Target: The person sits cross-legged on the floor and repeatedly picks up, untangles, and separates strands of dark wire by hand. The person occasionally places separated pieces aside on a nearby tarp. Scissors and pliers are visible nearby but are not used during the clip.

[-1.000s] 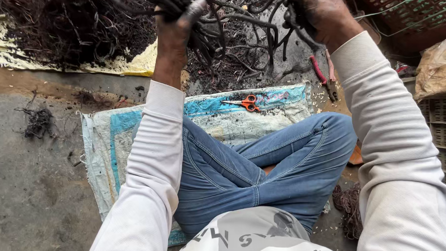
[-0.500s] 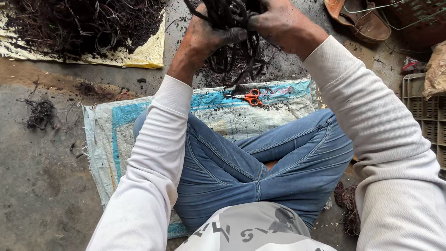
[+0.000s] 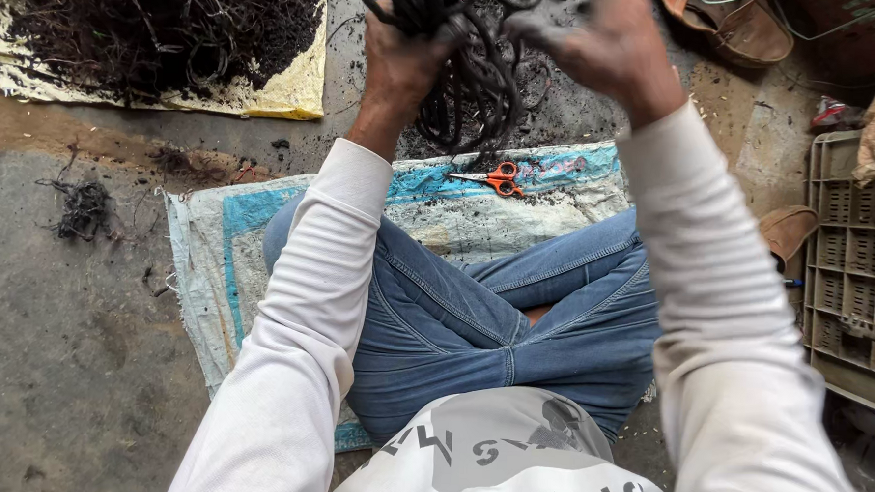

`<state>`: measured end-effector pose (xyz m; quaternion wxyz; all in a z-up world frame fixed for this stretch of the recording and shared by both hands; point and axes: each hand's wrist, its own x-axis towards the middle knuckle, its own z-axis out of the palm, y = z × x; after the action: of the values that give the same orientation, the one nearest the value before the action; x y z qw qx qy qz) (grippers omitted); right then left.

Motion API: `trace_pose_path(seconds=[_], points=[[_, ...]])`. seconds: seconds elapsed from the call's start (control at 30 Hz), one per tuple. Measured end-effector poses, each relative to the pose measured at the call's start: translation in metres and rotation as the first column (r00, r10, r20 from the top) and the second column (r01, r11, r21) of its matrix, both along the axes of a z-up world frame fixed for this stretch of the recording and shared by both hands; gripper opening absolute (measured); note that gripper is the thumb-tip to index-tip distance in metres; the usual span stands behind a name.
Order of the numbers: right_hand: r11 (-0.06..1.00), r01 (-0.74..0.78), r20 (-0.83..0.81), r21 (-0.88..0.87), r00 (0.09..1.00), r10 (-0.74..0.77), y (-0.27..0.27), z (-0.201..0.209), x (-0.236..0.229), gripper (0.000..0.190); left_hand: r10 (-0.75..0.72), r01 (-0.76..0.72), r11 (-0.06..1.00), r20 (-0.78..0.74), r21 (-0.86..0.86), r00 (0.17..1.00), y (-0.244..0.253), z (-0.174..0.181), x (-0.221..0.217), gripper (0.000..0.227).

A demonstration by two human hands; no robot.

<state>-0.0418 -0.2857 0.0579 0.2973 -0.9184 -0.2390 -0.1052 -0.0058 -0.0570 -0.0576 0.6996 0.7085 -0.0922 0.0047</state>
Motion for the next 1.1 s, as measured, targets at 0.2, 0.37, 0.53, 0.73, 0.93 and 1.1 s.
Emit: trace_pose_path(seconds=[0.2,0.37,0.53,0.73,0.93,1.1], points=[[0.688,0.339,-0.282,0.642,0.938,-0.200,0.015,-0.065,-0.080,0.028,0.106,-0.113,0.935,-0.042,-0.335,0.994,0.007,-0.024,0.007,0.029],[0.737,0.258,-0.251,0.625,0.960,-0.123,0.037,-0.095,-0.106,0.028,0.040,-0.031,0.912,0.015,-0.408,0.999,0.011,-0.032,0.002,0.028],[0.565,0.333,-0.390,0.755,0.921,-0.022,0.043,-0.109,-0.105,0.016,0.073,-0.078,0.944,-0.029,-0.322,0.997,0.012,-0.035,-0.004,0.033],[-0.005,0.550,-0.500,0.835,0.763,0.411,0.012,-0.119,-0.115,0.017,0.117,-0.138,0.965,-0.103,-0.221,0.988,0.021,-0.044,0.000,0.041],[-0.114,0.601,-0.449,0.791,0.697,0.559,-0.002,-0.113,-0.116,0.027,0.188,-0.209,0.972,-0.184,-0.103,0.965,0.028,-0.050,0.014,0.047],[-0.111,0.613,-0.444,0.782,0.674,0.590,-0.003,-0.106,-0.116,0.036,0.156,-0.165,0.974,-0.066,-0.156,0.986,0.038,-0.049,0.013,0.046]])
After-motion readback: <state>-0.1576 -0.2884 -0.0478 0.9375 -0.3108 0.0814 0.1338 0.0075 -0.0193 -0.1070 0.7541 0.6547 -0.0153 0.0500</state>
